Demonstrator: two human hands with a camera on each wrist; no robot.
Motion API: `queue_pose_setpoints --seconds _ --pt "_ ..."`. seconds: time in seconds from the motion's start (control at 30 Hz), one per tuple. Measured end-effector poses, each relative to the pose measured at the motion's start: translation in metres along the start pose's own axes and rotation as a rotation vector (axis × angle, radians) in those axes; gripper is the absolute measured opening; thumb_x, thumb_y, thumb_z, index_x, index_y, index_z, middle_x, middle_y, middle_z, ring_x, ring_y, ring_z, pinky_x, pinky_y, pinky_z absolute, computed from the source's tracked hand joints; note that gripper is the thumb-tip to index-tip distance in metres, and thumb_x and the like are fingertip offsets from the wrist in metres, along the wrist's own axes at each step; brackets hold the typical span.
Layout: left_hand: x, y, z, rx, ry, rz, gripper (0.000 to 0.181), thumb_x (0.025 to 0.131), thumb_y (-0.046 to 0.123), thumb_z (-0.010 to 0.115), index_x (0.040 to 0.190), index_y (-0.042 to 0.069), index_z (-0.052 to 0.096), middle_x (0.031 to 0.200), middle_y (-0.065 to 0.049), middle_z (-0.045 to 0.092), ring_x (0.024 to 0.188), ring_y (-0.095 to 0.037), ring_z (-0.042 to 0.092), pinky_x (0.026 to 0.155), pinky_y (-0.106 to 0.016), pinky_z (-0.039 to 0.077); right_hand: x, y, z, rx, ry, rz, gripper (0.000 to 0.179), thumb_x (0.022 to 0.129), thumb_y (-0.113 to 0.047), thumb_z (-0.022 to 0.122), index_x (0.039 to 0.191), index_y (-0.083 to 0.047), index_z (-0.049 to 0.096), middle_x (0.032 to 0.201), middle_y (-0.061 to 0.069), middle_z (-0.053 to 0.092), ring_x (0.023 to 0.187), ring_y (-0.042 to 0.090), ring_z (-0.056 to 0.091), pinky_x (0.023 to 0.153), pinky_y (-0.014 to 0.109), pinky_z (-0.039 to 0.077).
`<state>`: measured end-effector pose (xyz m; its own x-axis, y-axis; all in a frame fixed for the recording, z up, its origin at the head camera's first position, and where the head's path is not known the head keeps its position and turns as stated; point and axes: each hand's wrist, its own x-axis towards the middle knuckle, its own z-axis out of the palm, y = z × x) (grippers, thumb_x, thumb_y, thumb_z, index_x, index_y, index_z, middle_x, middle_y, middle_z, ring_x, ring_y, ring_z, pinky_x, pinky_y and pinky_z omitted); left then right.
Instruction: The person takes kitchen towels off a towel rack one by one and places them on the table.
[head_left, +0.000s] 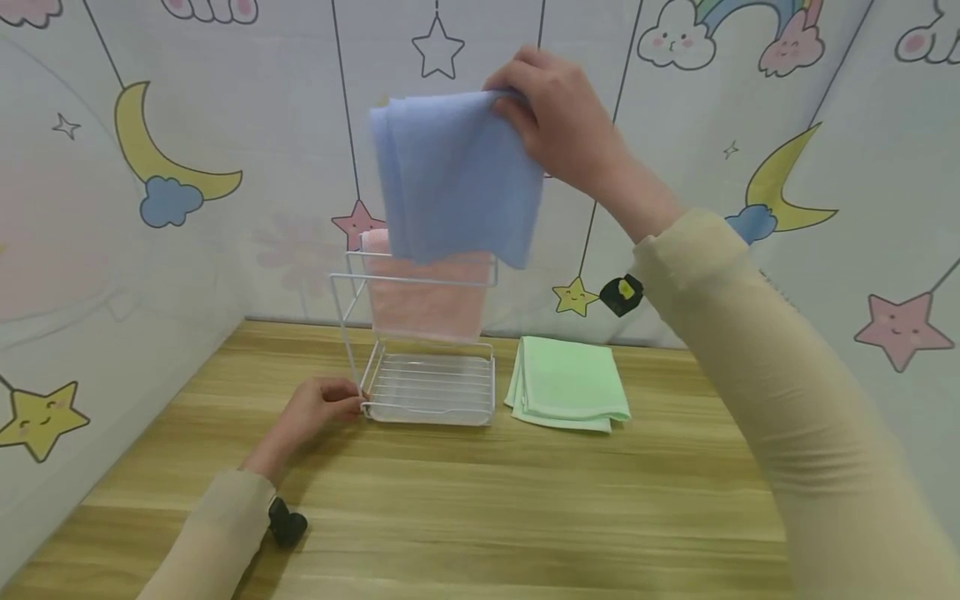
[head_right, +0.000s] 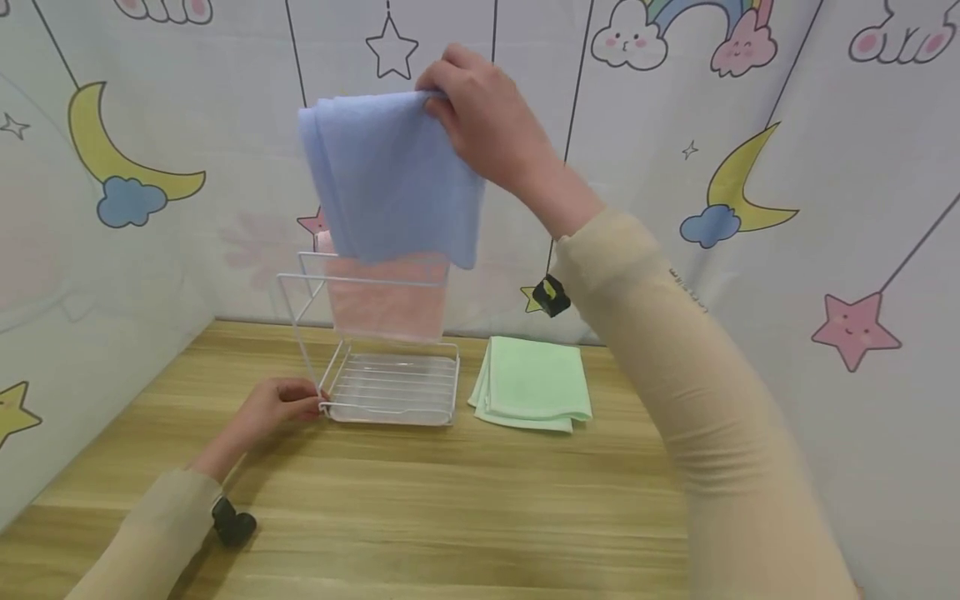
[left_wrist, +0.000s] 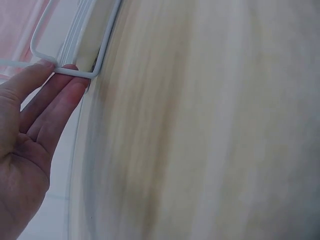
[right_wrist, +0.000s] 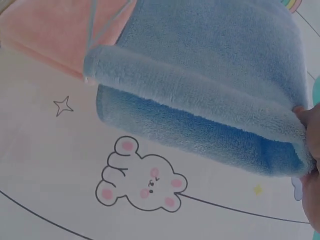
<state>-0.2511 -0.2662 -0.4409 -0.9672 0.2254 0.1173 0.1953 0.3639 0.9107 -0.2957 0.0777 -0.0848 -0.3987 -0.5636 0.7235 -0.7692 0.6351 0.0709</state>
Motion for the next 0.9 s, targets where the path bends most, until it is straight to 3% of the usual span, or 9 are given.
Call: queue_pose_setpoints --seconds 0.23,0.5,0.7,0.9 --pt "0.001 -0.003 0.0 0.016 -0.002 -0.006 0.021 0.092 0.002 0.065 0.104 -0.016 0.065 0.104 -0.032 0.07 0.08 -0.001 0.069 0.074 -0.027 0.061 -0.008 0.014 -0.029 -0.057 -0.032 0.075 0.024 0.102 -0.012 0.053 0.116 0.001 0.067 0.112 0.018 0.064 0.107 0.028 0.062 0.098 0.039 0.053" --pt "0.002 -0.003 0.001 0.001 -0.003 -0.035 0.025 0.093 0.006 0.066 0.106 -0.015 0.065 0.104 -0.027 0.072 0.081 -0.002 0.069 0.074 -0.026 0.061 -0.037 0.045 -0.053 -0.096 0.026 0.126 0.026 0.102 -0.015 0.054 0.117 0.001 0.067 0.111 0.02 0.064 0.106 0.029 0.061 0.097 0.044 0.053" --pt "0.003 -0.002 -0.001 0.0 -0.04 -0.036 0.025 0.092 0.006 0.067 0.106 -0.015 0.065 0.103 -0.025 0.073 0.081 -0.006 0.071 0.074 -0.025 0.061 -0.066 0.066 -0.059 -0.112 0.029 0.18 0.027 0.102 -0.016 0.053 0.117 0.002 0.066 0.109 0.02 0.063 0.103 0.03 0.059 0.091 0.05 0.055" --pt "0.003 -0.003 -0.008 0.076 -0.077 0.007 0.021 0.09 0.007 0.07 0.104 -0.009 0.068 0.105 -0.027 0.071 0.083 -0.006 0.07 0.074 -0.021 0.059 -0.09 0.08 -0.057 -0.115 0.024 0.194 0.024 0.101 -0.013 0.054 0.115 0.003 0.067 0.108 0.02 0.064 0.101 0.031 0.061 0.087 0.047 0.054"
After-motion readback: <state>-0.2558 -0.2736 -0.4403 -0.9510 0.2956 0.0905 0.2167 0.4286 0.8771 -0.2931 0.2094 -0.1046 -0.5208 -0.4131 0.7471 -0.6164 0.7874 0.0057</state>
